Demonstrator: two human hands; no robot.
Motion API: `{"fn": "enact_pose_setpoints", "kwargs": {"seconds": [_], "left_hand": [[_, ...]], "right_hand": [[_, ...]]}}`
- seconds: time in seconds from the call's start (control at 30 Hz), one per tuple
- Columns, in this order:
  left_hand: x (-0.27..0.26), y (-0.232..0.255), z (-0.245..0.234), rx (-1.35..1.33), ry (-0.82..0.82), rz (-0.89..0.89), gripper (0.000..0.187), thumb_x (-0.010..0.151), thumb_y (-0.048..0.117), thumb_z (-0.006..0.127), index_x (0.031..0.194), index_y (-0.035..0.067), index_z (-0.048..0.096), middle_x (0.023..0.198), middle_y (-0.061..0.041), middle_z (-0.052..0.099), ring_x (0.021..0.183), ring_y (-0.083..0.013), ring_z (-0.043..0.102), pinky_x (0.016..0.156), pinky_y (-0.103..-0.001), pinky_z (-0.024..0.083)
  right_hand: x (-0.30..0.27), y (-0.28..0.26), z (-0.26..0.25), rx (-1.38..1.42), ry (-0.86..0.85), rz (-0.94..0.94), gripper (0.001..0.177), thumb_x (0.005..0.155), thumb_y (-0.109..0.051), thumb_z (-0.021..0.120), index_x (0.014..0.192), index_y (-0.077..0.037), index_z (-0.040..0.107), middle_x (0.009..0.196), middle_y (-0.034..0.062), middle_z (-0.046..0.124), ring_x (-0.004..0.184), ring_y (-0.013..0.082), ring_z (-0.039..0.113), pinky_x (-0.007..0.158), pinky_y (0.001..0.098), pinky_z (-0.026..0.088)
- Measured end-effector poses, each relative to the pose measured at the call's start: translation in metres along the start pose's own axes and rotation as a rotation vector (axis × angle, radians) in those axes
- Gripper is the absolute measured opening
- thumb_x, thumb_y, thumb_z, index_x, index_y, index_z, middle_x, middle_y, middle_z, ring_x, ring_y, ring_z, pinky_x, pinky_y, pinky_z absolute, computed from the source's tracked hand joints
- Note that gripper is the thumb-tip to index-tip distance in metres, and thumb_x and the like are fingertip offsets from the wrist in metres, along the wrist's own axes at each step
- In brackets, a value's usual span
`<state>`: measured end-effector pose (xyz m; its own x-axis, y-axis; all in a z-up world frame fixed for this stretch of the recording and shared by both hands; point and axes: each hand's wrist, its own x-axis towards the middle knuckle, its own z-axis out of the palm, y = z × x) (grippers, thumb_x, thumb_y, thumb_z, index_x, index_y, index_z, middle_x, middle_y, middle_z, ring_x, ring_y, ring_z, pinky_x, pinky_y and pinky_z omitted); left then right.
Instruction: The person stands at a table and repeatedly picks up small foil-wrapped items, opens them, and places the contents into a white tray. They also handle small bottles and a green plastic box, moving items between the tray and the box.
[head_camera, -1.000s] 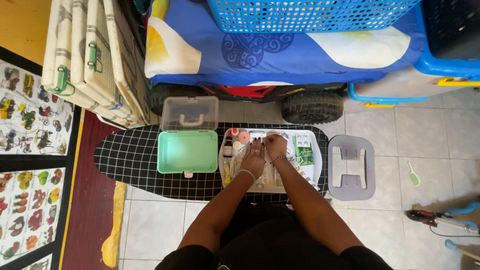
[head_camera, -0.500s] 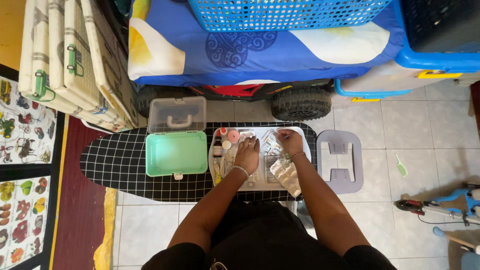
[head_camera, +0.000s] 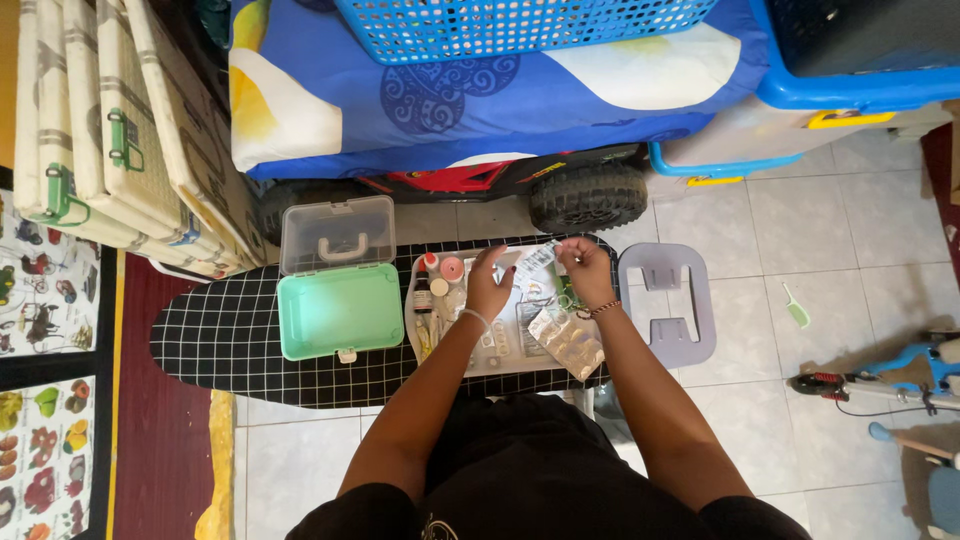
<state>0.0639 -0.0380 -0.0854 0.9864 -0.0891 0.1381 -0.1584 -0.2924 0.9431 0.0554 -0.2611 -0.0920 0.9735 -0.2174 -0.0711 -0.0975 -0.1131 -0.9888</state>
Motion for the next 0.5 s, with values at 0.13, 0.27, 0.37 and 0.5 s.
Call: {"fn": "enact_pose_setpoints", "kwargs": {"seconds": [0.13,0.27,0.37,0.5], "left_hand": [[0.010,-0.023,0.023,-0.506,-0.203,-0.244,0.037,0.092,0.008,0.075,0.125,-0.003,0.062,0.118,-0.015,0.070,0.105,-0.0211,0.070,0.087,-0.031,0.058],[0.002,-0.028,0.027,-0.694,-0.305,-0.459,0.021,0.096,0.007,0.066,0.110,-0.010,0.067,0.102,-0.013,0.075,0.084,-0.0193,0.078,0.070,-0.029,0.063],[0.000,-0.024,0.021,-0.604,-0.323,-0.390,0.019,0.098,0.006,0.066,0.107,-0.010,0.070,0.099,-0.011,0.076,0.083,-0.0168,0.077,0.067,-0.027,0.062],[0.000,-0.022,0.007,-0.547,-0.297,-0.341,0.017,0.096,0.005,0.070,0.106,-0.009,0.072,0.098,-0.013,0.077,0.082,-0.0173,0.073,0.065,-0.028,0.063]], "right_hand": [[0.000,-0.030,-0.010,0.115,0.035,0.110,0.009,0.096,-0.011,0.072,0.100,-0.003,0.071,0.082,-0.0013,0.072,0.071,0.0040,0.063,0.060,0.0206,0.051],[-0.012,-0.042,-0.011,0.182,0.038,0.181,0.010,0.091,-0.010,0.076,0.096,-0.006,0.069,0.079,-0.0019,0.071,0.069,0.0041,0.064,0.059,0.0205,0.049],[-0.021,-0.037,-0.012,0.154,-0.115,0.141,0.034,0.097,-0.011,0.084,0.076,-0.002,0.059,0.072,0.0014,0.064,0.062,0.0079,0.057,0.055,0.0242,0.047],[-0.029,-0.043,-0.012,0.215,-0.114,0.244,0.013,0.089,-0.014,0.079,0.082,-0.004,0.075,0.075,0.0018,0.071,0.063,0.0063,0.060,0.058,0.0232,0.049]]}}
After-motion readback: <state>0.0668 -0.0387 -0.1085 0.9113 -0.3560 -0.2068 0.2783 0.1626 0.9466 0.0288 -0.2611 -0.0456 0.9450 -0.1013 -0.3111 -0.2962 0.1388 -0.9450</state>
